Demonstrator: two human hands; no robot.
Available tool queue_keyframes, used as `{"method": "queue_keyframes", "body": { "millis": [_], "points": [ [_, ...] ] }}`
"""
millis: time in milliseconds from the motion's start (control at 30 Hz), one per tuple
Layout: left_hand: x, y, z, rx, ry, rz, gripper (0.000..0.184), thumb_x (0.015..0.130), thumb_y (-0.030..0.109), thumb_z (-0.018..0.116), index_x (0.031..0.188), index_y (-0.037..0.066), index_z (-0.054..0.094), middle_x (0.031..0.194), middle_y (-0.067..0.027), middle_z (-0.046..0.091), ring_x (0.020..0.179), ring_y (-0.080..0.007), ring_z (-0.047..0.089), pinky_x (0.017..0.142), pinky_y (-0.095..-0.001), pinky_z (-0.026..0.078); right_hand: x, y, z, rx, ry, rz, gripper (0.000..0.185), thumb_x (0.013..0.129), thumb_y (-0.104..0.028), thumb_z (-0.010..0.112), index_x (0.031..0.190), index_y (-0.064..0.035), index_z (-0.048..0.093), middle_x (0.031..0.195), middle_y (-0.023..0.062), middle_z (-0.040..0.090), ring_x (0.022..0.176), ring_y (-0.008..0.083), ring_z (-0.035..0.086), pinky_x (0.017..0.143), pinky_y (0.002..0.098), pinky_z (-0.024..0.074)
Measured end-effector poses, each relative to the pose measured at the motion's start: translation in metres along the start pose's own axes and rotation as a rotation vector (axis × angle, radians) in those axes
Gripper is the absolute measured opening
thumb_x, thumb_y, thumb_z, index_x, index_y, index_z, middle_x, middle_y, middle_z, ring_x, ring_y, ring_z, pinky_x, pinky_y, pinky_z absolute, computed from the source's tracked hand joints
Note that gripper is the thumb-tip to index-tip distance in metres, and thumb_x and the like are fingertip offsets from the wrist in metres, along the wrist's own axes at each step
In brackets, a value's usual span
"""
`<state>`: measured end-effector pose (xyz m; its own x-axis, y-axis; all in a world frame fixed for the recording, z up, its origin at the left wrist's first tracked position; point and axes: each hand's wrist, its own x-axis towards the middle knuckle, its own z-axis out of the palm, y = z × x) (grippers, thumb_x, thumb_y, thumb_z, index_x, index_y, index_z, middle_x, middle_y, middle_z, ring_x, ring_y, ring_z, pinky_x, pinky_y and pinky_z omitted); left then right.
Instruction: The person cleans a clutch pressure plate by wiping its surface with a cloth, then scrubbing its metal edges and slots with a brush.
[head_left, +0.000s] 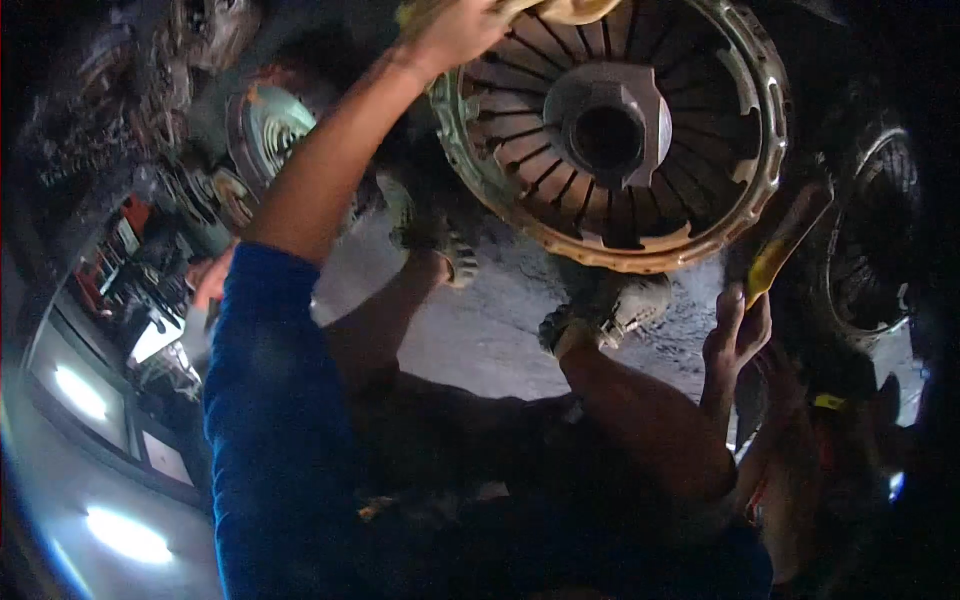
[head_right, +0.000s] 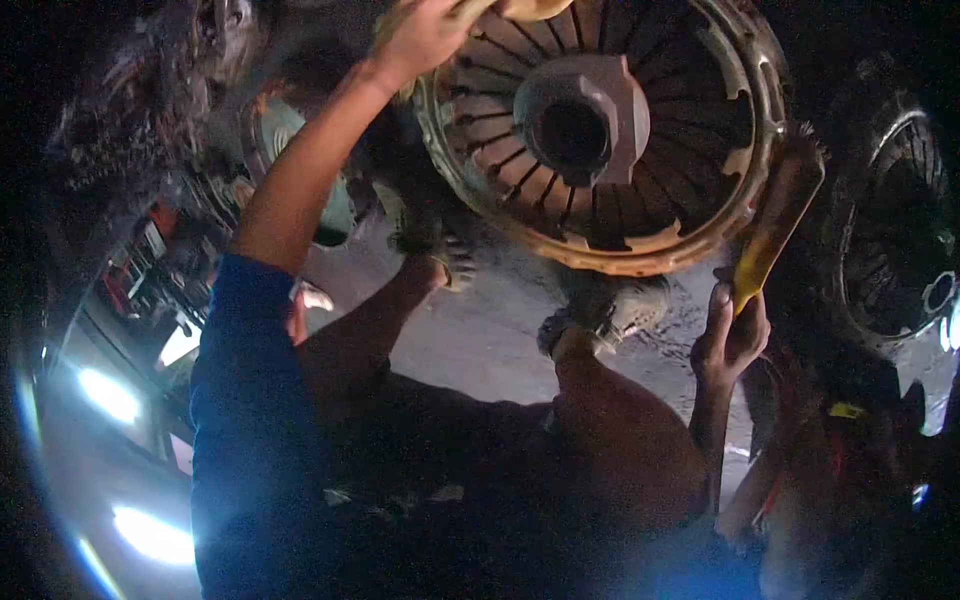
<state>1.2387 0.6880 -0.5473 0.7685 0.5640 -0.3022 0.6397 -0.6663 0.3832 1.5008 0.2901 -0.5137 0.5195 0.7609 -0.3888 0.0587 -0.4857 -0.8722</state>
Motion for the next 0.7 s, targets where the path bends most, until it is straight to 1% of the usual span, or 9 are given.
{"method": "queue_keyframes", "body": {
  "millis": [100,167,200,300,400,467,567,633,700],
  "points": [
    [-0.130,-0.035,-0.003,0.217,0.077,0.199,0.044,0.096,0.012,0.062,0.140,0.010,0.059,0.133,-0.0243,0.062,0.121,-0.0396,0.062,0.105,-0.0412,0.052,0.018,0.015,-0.021,0.067,-0.058,-0.013,0.027,0.104,-0.015,0.057,0.118,0.0076,0.062,0.089,-0.0002,0.062,0.074,0.0053,0.049,0.064,0.0208,0.0376],
    [-0.179,-0.051,-0.025,0.102,-0.455,-0.123,0.055,0.088,0.002,0.062,0.143,0.009,0.057,0.141,-0.0201,0.059,0.129,-0.0376,0.058,0.110,-0.0425,0.049,0.029,0.028,-0.030,0.064,-0.073,-0.095,0.026,0.104,-0.012,0.056,0.120,0.0083,0.061,0.090,0.0004,0.064,0.075,0.0052,0.050,0.066,0.0198,0.0389],
    [-0.176,-0.041,-0.041,0.013,-0.483,-0.159,0.051,0.089,0.002,0.058,0.140,0.005,0.058,0.144,-0.0224,0.057,0.134,-0.0375,0.054,0.115,-0.0444,0.043,0.030,0.030,-0.032,0.063,-0.063,-0.092,0.027,0.105,-0.013,0.056,0.120,0.0083,0.061,0.090,0.0009,0.064,0.077,0.0053,0.051,0.067,0.0202,0.0401],
    [-0.118,-0.043,-0.061,-0.158,0.017,-0.072,0.049,0.090,0.004,0.060,0.139,0.008,0.061,0.135,-0.0181,0.065,0.124,-0.0322,0.064,0.107,-0.0407,0.050,0.014,0.000,-0.008,0.094,0.102,-0.054,0.023,0.106,-0.016,0.056,0.111,0.0049,0.062,0.080,-0.0037,0.055,0.070,0.0040,0.044,0.062,0.0217,0.0334],
    [-0.028,-0.039,-0.075,-0.081,0.114,-0.193,0.036,0.103,0.021,0.061,0.135,0.005,0.064,0.136,-0.0170,0.065,0.123,-0.0261,0.065,0.100,-0.0366,0.054,-0.028,0.017,-0.003,0.203,0.077,0.154,0.024,0.106,-0.019,0.056,0.112,0.0029,0.062,0.081,-0.0042,0.053,0.071,0.0042,0.043,0.063,0.0211,0.0328],
    [0.011,0.003,-0.061,-0.239,0.162,0.075,0.042,0.108,0.018,0.046,0.148,0.026,0.054,0.151,-0.0098,0.053,0.118,-0.0302,0.065,0.102,-0.0388,0.055,-0.059,0.034,0.008,0.135,0.136,0.147,0.025,0.105,-0.021,0.057,0.112,0.0029,0.063,0.086,-0.0028,0.056,0.075,0.0052,0.046,0.066,0.0223,0.0357],
    [0.019,-0.018,0.019,-0.051,0.335,0.269,0.037,0.104,0.019,0.059,0.139,0.008,0.062,0.144,-0.0166,0.059,0.130,-0.0289,0.060,0.104,-0.0390,0.053,-0.124,0.082,0.011,-0.048,0.235,0.213,0.027,0.104,-0.023,0.059,0.109,0.0032,0.063,0.077,0.0030,0.057,0.071,0.0075,0.048,0.060,0.0274,0.0387],
    [-0.007,-0.020,0.024,0.070,0.330,0.350,0.042,0.103,0.012,0.057,0.145,0.014,0.058,0.152,-0.0139,0.051,0.136,-0.0329,0.054,0.110,-0.0417,0.049,-0.168,0.093,0.015,-0.249,0.346,0.400,0.029,0.103,-0.028,0.060,0.103,0.0006,0.064,0.067,0.0064,0.052,0.062,0.0107,0.043,0.053,0.0318,0.0385],
    [-0.064,-0.017,0.027,-0.130,0.244,0.182,0.040,0.102,0.002,0.049,0.141,0.007,0.061,0.151,-0.0181,0.052,0.134,-0.0357,0.055,0.111,-0.0424,0.047,-0.218,0.118,0.024,-0.285,0.428,0.512,0.032,0.102,-0.030,0.062,0.103,0.0010,0.063,0.068,0.0067,0.052,0.063,0.0118,0.041,0.054,0.0319,0.0390]
  ]
}}
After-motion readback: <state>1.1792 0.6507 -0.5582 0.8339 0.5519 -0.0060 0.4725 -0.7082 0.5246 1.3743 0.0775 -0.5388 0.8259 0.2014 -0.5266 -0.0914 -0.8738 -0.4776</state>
